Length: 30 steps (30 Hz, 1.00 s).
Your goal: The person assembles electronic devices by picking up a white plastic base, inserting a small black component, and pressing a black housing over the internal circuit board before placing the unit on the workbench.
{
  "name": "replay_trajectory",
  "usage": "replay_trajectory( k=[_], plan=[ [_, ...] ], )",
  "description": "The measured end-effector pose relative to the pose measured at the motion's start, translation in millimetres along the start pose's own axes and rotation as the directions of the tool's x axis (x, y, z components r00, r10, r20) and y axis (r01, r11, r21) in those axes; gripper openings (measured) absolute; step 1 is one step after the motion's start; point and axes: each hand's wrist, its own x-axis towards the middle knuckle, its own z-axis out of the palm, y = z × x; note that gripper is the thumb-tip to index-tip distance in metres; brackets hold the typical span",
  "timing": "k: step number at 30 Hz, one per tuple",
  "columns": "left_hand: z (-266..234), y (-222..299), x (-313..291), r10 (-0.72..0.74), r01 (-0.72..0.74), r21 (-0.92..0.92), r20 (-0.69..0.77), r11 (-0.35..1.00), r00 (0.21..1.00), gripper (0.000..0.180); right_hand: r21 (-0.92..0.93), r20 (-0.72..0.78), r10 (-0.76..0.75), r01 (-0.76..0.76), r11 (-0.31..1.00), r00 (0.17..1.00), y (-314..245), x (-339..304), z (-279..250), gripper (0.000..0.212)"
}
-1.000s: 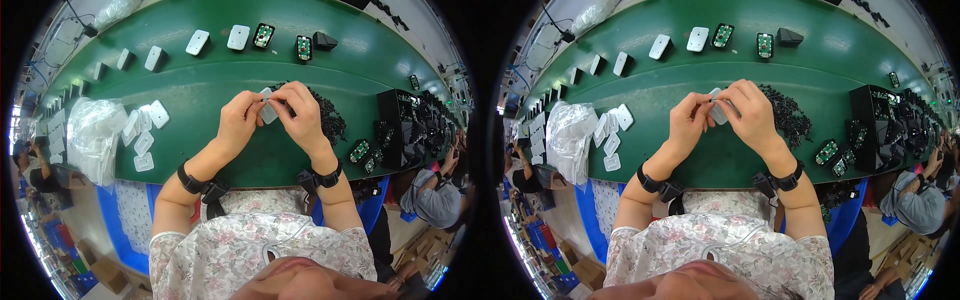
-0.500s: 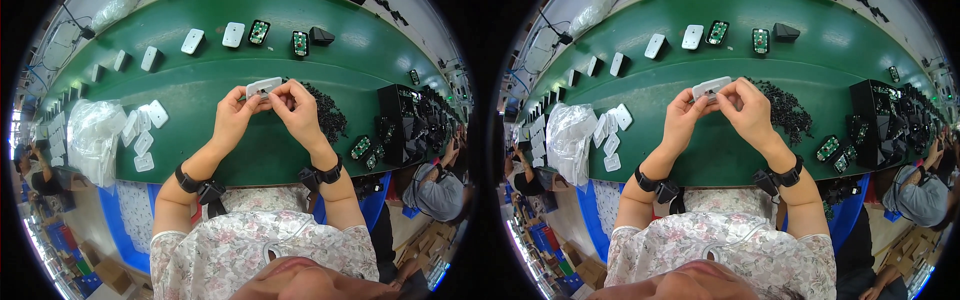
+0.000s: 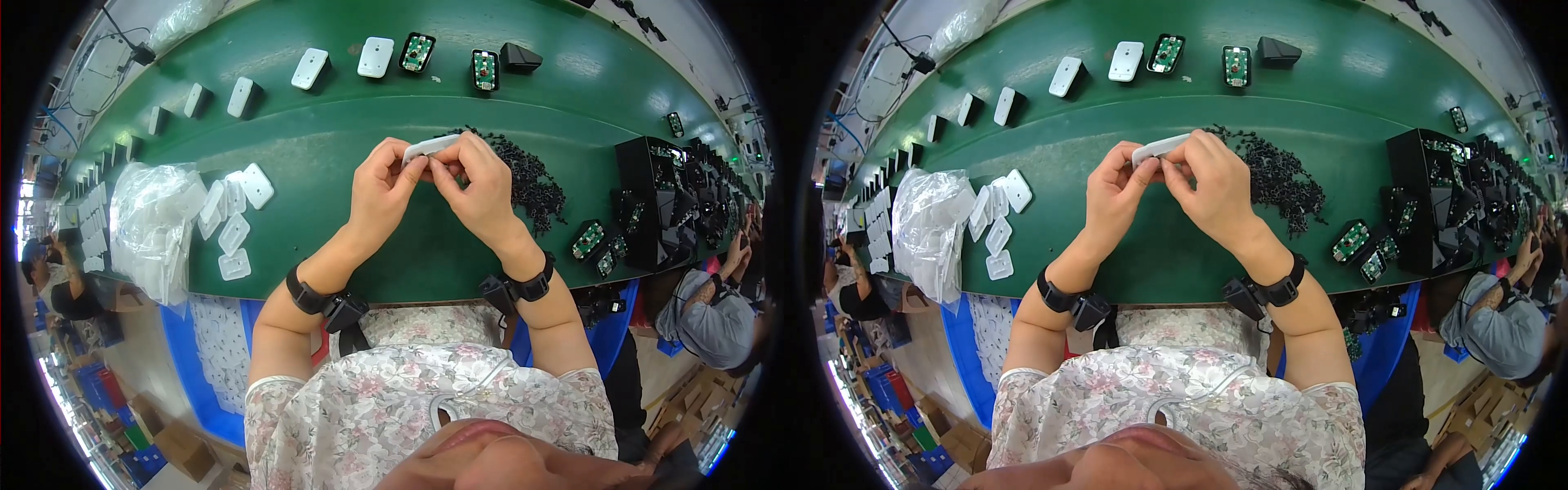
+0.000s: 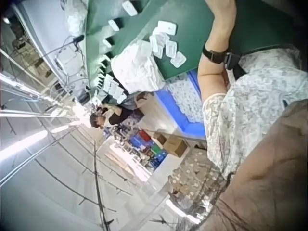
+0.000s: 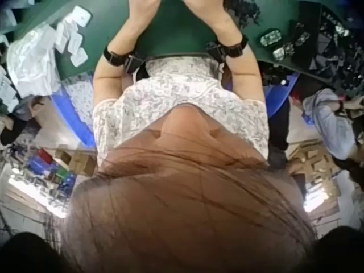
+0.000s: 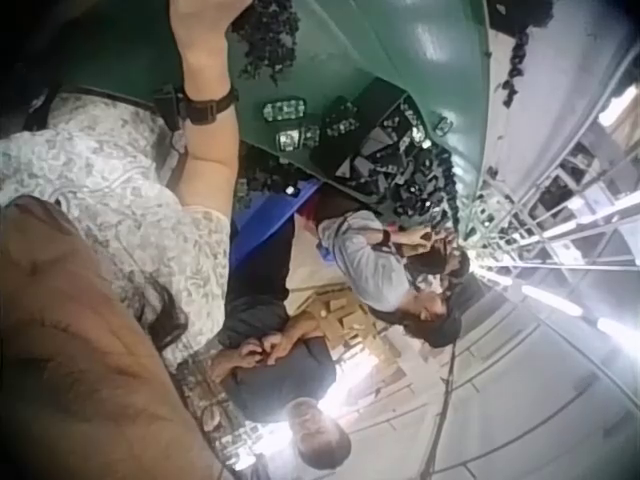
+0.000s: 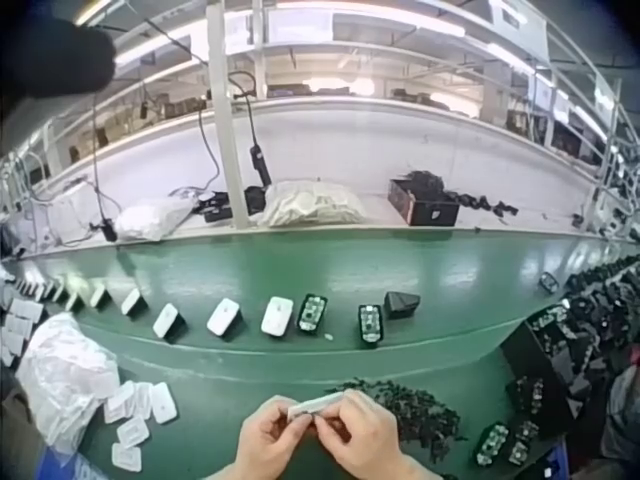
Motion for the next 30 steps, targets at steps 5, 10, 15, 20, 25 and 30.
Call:
replay_trajectory(
  k=[5,10,15,20,25,30],
  plan=[
    [-2.1,10.4,1.8,-0.106,0.110,-0.123,0.036,0.986,0.994,0.012,0.029,-0.122,0.066,-0.062,0.998,0.990,-4.6,7.7,-16.9,0.019],
    [0.4,9.7,-1.1,-0.137,0.144,-0.102,0.077,0.984,0.988,0.015,0.241,0.162,0.259,-0.293,0.925,0.952,2.6,1.9,-19.0,0.024],
    [-0.1,16.7,-0.4,-0.190,0.191,0.006,0.139,0.982,0.972,0.018,0.402,0.361,0.340,-0.474,0.784,0.868,13.4,6.5,-24.6,0.019],
    [-7.5,18.9,0.2,-0.209,0.204,0.048,0.183,0.978,0.961,0.020,0.427,0.323,0.278,-0.401,0.811,0.905,12.1,10.7,-18.4,0.021],
    [-13.6,33.5,-5.4,-0.205,0.203,0.024,0.116,0.979,0.972,0.026,0.496,0.323,0.315,-0.443,0.746,0.892,14.1,7.5,-9.8,0.019],
    [-73.6,18.4,-1.0,-0.300,0.302,0.234,-0.045,0.924,0.953,0.023,0.337,0.378,0.350,-0.480,0.810,0.857,0.2,11.6,-2.1,0.025]
  ],
)
